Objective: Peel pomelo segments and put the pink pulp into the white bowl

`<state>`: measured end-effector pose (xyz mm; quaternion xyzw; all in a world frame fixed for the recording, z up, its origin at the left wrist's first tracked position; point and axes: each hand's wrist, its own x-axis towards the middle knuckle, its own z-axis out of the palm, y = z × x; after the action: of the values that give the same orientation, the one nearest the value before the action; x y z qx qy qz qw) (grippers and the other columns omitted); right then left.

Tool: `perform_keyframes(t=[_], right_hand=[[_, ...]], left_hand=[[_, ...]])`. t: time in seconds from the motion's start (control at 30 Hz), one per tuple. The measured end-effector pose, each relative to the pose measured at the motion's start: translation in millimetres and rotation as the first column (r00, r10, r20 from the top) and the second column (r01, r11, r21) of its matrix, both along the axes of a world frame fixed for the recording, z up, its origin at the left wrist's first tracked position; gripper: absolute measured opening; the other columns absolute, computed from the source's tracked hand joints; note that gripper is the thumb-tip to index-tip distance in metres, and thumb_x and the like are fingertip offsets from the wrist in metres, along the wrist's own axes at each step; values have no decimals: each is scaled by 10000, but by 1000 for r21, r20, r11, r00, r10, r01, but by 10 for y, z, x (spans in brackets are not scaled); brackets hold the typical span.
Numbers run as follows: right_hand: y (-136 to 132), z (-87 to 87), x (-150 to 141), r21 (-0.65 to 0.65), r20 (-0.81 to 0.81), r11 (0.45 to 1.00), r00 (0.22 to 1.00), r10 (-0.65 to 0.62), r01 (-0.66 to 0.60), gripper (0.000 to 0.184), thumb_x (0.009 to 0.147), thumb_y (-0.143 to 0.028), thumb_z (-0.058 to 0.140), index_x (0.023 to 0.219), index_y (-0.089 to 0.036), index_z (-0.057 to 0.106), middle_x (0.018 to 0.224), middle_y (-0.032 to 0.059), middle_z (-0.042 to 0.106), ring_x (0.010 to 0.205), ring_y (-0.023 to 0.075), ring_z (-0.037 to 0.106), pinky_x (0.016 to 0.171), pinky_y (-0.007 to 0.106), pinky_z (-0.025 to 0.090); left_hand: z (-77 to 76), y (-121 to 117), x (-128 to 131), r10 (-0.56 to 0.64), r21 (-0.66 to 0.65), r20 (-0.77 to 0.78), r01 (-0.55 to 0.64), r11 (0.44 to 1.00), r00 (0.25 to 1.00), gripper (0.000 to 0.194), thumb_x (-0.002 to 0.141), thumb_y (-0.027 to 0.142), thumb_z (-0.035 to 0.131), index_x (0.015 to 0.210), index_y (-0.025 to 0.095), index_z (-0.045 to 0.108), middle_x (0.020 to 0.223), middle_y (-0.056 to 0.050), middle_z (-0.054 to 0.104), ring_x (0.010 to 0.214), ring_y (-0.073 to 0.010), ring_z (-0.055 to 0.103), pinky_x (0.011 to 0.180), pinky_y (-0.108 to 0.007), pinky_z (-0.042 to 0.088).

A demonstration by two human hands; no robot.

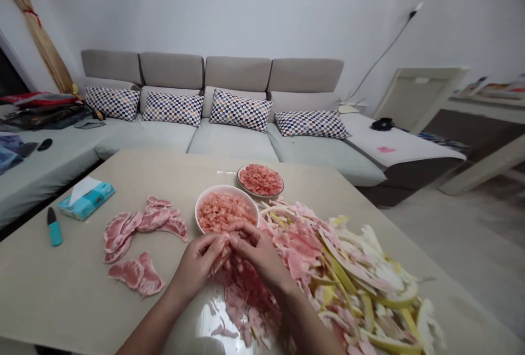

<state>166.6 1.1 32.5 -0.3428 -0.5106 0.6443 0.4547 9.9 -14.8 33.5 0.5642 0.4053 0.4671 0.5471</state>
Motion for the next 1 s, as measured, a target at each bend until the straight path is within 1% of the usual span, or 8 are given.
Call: perform_keyframes(t=[0.17,0.3,0.47,0.57,0.63,0.7,0.87,1.0], right_hand=[[150,-253,-27,-120,-148,992,989,8,-26,329,752,-397,765,932,-171,607,487,-85,495,378,70,491,391,165,408],[203,-364,57,-184,-260,980,965,24,-74,253,736,-359,761,823,-159,631,494,-107,375,357,22,286,344,143,369],[263,-362,215,-157,-167,984,980,-111,84,248,758,-388,744,870,-182,661,556,-91,382,416,41,262,349,148,345],[316,-328,217,-9,129,983,975,-180,183,267,820,-442,683,901,-188,677,663,-24,558,517,92,464,479,214,453],[369,-295,196,190,331,957,903,-273,219,245,874,-424,623,921,-192,687,841,36,664,737,166,594,696,297,514],[420,-267,179,376,438,907,826,-356,192,219,907,-378,580,995,-208,687,1002,64,689,954,226,607,885,381,478],[407,-252,173,556,461,825,788,-409,103,318,949,-284,515,1255,-276,602,1321,58,592,1264,236,483,1100,452,325],[272,-228,145,565,418,812,798,-434,146,278,930,-303,569,1199,-278,635,1217,71,648,1164,242,559,1031,440,406]], left_hand=[[-165,118,27,-49,-83,92,57,995,995,369,893,460,530,732,149,648,613,-13,608,574,-145,534,586,-249,414],[-202,162,-37,-36,-210,218,83,974,975,368,870,473,553,688,156,601,524,5,575,482,-130,504,533,-245,401],[-191,242,-125,76,-282,283,7,959,956,316,845,465,592,742,168,567,599,-16,655,534,-151,578,560,-254,443],[-227,263,-98,55,-296,285,34,955,957,337,828,484,608,725,167,560,601,-15,651,521,-142,577,538,-246,440],[-258,266,-68,45,-312,284,48,949,958,337,824,492,613,751,165,573,607,-16,653,513,-137,577,524,-238,436],[-280,268,-47,43,-326,284,54,944,958,331,826,487,615,774,162,581,617,-18,655,510,-130,579,516,-228,432],[-298,270,-15,58,-345,289,47,937,955,337,810,471,642,705,161,563,602,-7,624,521,-120,572,527,-221,447],[-313,258,17,52,-346,285,52,937,957,313,819,473,634,779,164,597,591,9,594,517,-115,545,518,-222,452]])
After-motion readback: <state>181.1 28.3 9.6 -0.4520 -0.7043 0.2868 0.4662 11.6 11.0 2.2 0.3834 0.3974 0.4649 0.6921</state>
